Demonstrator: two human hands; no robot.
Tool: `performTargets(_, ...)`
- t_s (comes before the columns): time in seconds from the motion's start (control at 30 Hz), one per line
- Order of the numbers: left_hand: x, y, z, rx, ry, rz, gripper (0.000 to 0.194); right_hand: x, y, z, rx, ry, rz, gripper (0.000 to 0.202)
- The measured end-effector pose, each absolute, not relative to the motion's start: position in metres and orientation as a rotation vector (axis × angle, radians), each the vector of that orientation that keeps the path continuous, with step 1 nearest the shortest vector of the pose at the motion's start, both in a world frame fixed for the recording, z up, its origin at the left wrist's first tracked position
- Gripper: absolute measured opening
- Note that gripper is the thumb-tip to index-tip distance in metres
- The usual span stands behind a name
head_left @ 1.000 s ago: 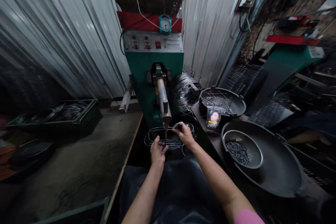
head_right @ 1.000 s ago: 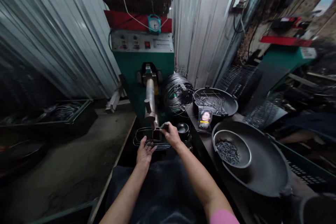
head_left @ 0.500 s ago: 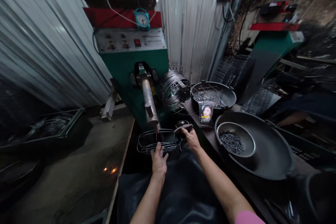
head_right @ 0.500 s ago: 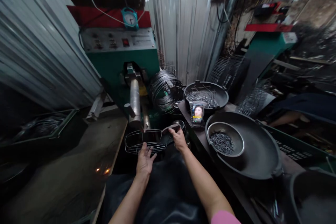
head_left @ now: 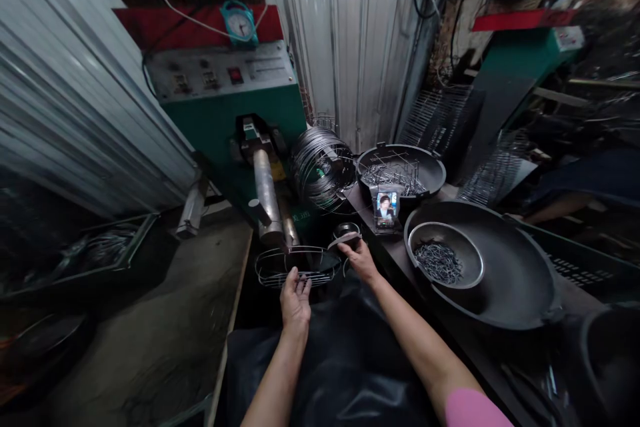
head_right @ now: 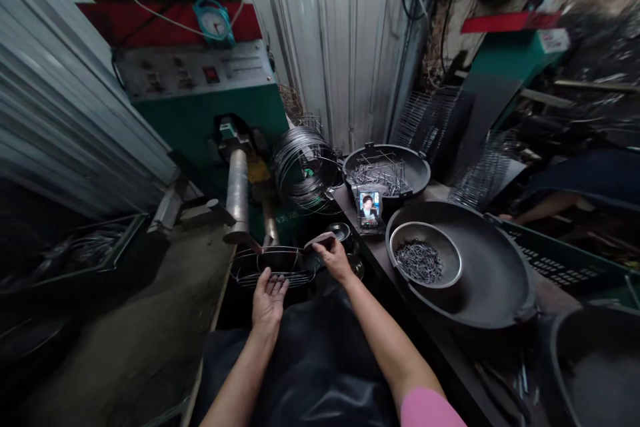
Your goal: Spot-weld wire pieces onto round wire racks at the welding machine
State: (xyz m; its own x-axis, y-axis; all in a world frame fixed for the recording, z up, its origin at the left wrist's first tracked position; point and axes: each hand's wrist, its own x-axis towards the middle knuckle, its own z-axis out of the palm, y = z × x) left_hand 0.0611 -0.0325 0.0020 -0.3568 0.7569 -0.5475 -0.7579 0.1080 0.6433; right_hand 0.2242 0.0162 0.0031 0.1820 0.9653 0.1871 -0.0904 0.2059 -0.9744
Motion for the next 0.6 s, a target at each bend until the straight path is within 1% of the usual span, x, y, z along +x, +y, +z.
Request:
performTargets(0.07, 0.056, -0.034, 0.003, -0.123, 1.023, 1.51, 0.022, 0.226, 0.011, 0.009, -1.036, -1.162, 0.97, 0.025)
performTargets(0.13, 0.051, -0.036, 0.004, -0.231, 0.909, 1.451, 0.029, 0.223, 0.007, 0.017, -0.978, -1.251, 0.98, 0.023)
performTargets(0.23, 0.045, -0.041, 0.005, -0.277, 0.819, 1.423, 0.037, 0.212, 0.004, 0.029, -0.902, -1.388, 0.992, 0.021)
performTargets(0.37, 0.041, -0.046, 0.003, -0.312, 0.783, 1.417, 0.04, 0.197, 0.006, 0.039, -0.907, -1.635, 0.933, 0.021)
performTargets(0.6, 0.04, -0.06, 0.0, -0.399, 0.718, 1.427, 0.038, 0.188, 0.002, 0.053, -0.972, -1.97, 0.679, 0.016)
